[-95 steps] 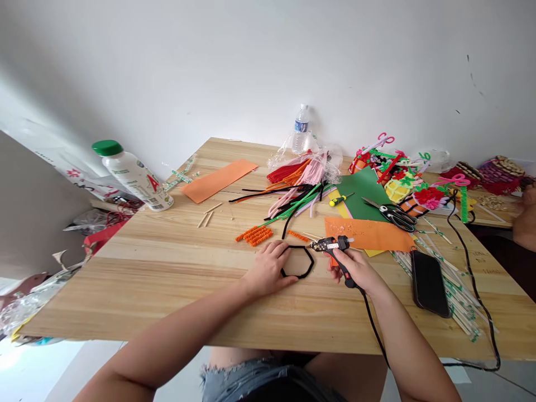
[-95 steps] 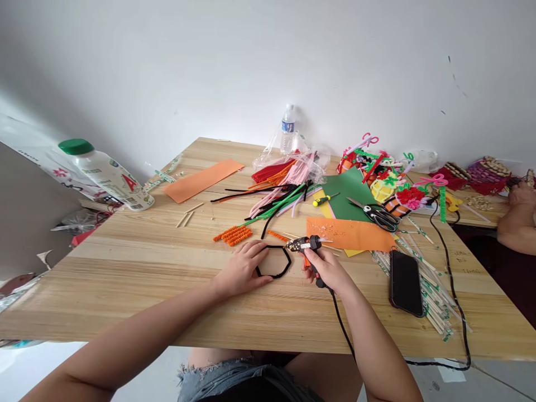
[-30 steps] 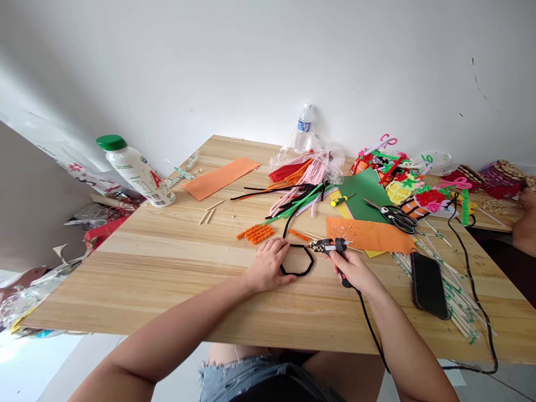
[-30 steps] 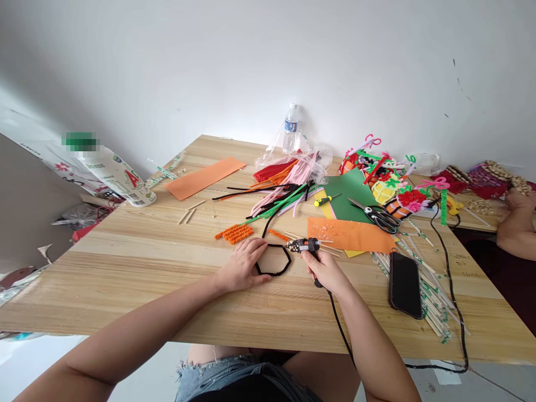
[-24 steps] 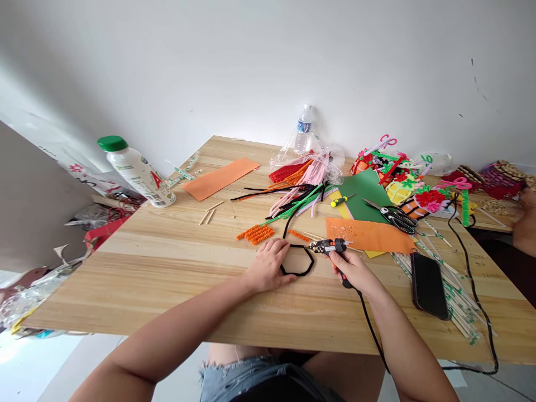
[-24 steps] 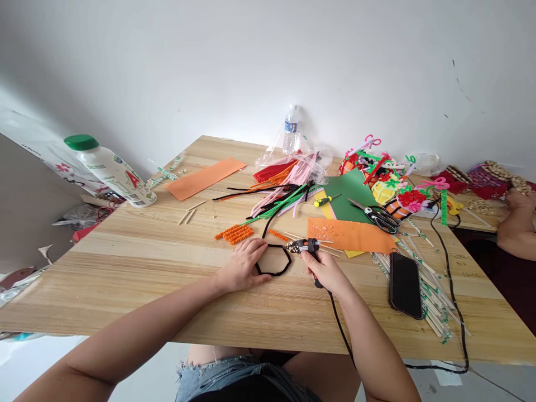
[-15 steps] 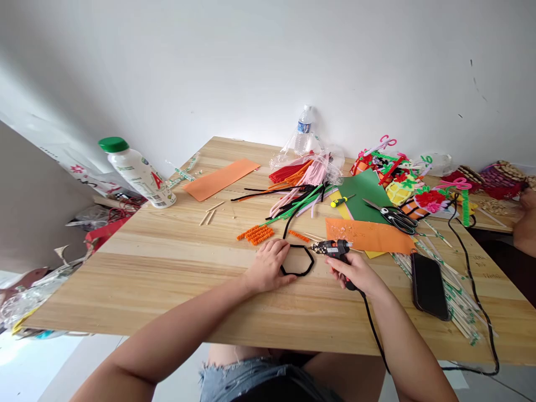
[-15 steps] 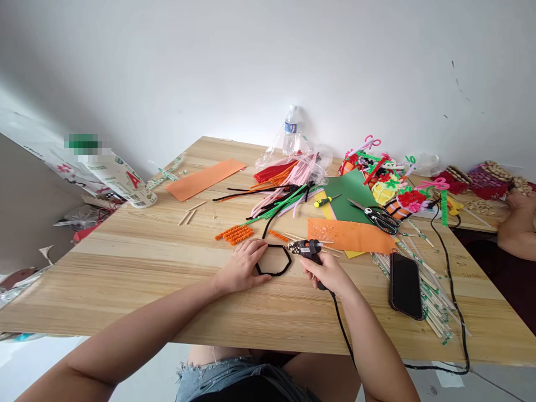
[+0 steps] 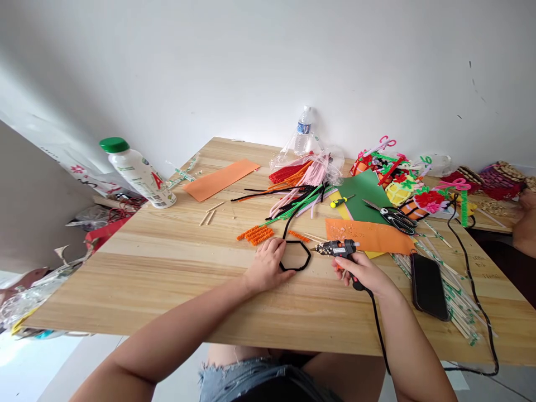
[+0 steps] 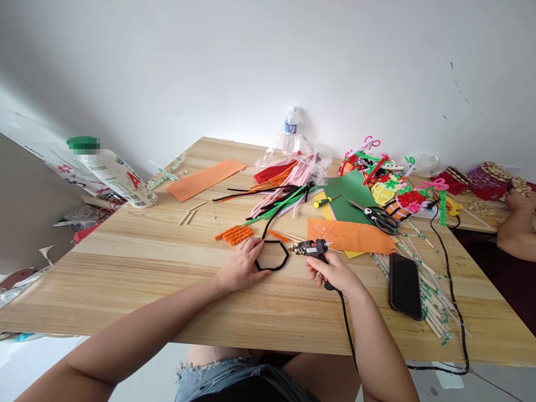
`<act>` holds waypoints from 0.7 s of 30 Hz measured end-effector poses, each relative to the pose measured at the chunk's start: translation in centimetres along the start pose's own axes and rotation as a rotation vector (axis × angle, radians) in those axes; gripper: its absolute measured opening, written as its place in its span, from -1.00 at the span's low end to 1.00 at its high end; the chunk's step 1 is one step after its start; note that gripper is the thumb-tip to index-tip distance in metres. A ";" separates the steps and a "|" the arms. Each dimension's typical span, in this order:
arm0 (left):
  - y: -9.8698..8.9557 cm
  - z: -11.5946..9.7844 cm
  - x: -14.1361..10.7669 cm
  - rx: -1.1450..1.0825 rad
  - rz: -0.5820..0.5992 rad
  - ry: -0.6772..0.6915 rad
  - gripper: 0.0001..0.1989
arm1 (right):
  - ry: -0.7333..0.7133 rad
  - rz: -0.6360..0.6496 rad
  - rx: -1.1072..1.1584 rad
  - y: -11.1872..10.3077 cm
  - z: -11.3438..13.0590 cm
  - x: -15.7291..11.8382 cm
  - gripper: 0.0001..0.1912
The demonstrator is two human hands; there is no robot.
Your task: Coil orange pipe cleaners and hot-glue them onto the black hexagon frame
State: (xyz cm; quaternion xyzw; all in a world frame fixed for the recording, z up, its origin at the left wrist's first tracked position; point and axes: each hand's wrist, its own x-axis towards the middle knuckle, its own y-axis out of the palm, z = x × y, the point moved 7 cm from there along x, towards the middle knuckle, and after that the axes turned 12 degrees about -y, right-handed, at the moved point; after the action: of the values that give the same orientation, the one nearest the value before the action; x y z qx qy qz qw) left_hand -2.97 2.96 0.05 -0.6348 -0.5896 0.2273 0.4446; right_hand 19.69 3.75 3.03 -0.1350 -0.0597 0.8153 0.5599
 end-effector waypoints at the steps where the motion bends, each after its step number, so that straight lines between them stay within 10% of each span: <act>1: 0.0 0.1 0.0 -0.004 -0.001 -0.002 -0.35 | 0.003 0.005 -0.007 0.1 0.0 0.0 -0.50; 21: 0.3 0.2 0.0 0.008 0.019 -0.011 -0.33 | 0.069 -0.033 -0.188 0.2 -0.4 -0.2 -0.46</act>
State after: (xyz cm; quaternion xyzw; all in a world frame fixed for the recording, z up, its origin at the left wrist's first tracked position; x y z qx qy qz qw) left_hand -2.95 3.03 -0.27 -0.6371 -0.5852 0.2376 0.4418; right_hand 19.72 3.51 2.65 -0.2137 -0.1189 0.7918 0.5597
